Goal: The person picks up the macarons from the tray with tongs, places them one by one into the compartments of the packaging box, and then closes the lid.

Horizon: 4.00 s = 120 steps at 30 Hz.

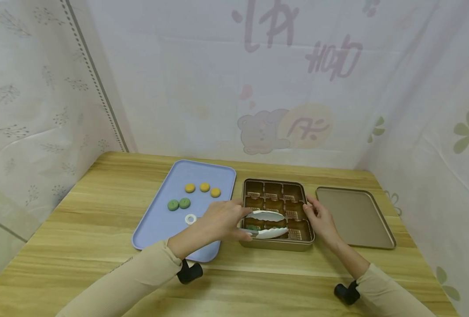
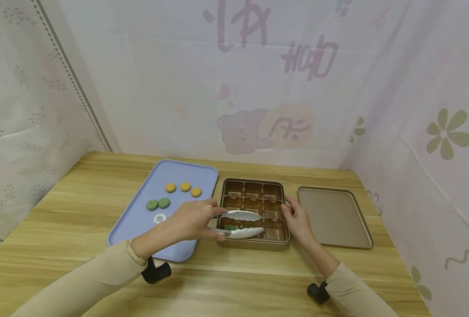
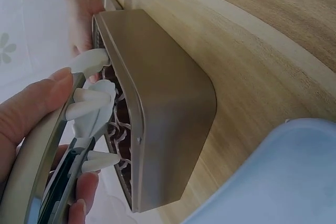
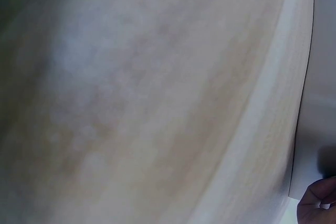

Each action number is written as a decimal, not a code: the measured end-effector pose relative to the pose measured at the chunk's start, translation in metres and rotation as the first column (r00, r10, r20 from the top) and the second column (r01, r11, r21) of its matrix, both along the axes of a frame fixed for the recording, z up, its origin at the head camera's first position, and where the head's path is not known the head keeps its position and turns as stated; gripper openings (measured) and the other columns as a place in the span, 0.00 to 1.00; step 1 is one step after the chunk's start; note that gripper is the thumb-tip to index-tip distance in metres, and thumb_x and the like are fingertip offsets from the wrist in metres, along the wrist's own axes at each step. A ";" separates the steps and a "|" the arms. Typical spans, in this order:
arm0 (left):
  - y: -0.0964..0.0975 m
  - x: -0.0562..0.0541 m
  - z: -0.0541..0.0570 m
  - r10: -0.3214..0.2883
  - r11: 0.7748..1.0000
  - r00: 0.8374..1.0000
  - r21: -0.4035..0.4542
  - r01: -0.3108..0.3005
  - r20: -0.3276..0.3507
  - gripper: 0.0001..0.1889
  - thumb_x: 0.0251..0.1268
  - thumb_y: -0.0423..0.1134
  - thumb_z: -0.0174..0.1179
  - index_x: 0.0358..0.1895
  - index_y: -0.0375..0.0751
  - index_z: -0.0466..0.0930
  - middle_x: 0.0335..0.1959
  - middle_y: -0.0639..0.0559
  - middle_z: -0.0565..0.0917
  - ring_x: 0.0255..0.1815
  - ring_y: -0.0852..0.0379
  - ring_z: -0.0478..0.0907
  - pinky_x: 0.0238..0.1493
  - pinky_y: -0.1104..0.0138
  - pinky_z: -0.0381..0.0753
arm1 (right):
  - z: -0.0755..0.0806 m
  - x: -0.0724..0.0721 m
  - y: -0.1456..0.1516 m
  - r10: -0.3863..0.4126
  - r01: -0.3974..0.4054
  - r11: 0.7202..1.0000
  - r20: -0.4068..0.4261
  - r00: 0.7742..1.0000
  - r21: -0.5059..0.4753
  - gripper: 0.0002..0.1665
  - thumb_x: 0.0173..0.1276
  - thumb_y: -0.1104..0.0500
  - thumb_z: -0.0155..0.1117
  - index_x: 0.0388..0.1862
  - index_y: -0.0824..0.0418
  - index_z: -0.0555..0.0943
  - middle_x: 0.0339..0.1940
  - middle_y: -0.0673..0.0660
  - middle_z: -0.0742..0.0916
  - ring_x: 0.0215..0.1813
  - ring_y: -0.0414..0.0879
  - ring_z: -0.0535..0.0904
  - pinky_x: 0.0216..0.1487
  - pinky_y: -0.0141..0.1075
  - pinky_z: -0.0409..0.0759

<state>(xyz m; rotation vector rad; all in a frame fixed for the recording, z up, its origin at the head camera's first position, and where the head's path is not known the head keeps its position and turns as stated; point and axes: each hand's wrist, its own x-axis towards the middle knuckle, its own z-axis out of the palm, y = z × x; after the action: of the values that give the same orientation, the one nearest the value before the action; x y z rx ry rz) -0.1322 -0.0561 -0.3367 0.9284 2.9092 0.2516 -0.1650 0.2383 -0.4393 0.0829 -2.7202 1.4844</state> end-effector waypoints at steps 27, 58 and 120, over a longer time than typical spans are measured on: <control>-0.072 0.024 -0.033 0.173 0.928 0.984 0.339 -0.154 -0.028 0.34 0.41 0.56 0.73 0.56 0.46 0.80 0.32 0.58 0.76 0.21 0.68 0.61 0.18 0.74 0.62 | 0.000 -0.001 -0.001 -0.009 0.009 1.000 0.032 0.999 -0.017 0.32 0.76 0.53 0.46 0.70 0.71 0.59 0.40 0.63 0.79 0.39 0.42 0.74 0.40 0.27 0.73; -0.217 0.055 -0.045 0.514 0.827 0.857 0.242 -0.508 0.044 0.41 0.48 0.61 0.67 0.60 0.33 0.74 0.47 0.37 0.79 0.27 0.58 0.72 0.22 0.66 0.66 | 0.005 -0.001 -0.001 0.004 -0.004 1.000 -0.005 1.000 -0.001 0.31 0.75 0.54 0.48 0.69 0.72 0.61 0.37 0.64 0.79 0.37 0.45 0.72 0.38 0.28 0.72; -0.230 0.039 -0.049 0.505 0.830 0.861 0.237 -0.504 0.063 0.39 0.50 0.59 0.66 0.59 0.33 0.75 0.37 0.42 0.79 0.24 0.57 0.64 0.21 0.68 0.60 | 0.037 0.017 -0.019 0.009 -0.009 1.000 -0.013 1.000 0.006 0.25 0.74 0.64 0.47 0.65 0.77 0.64 0.30 0.66 0.76 0.29 0.39 0.66 0.31 0.29 0.67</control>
<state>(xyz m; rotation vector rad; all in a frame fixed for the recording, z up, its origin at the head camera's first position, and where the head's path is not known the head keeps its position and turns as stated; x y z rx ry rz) -0.0935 -0.2859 -0.3859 0.1415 3.1164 0.6553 -0.1478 0.2192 -0.4019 0.1042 -2.7179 1.4723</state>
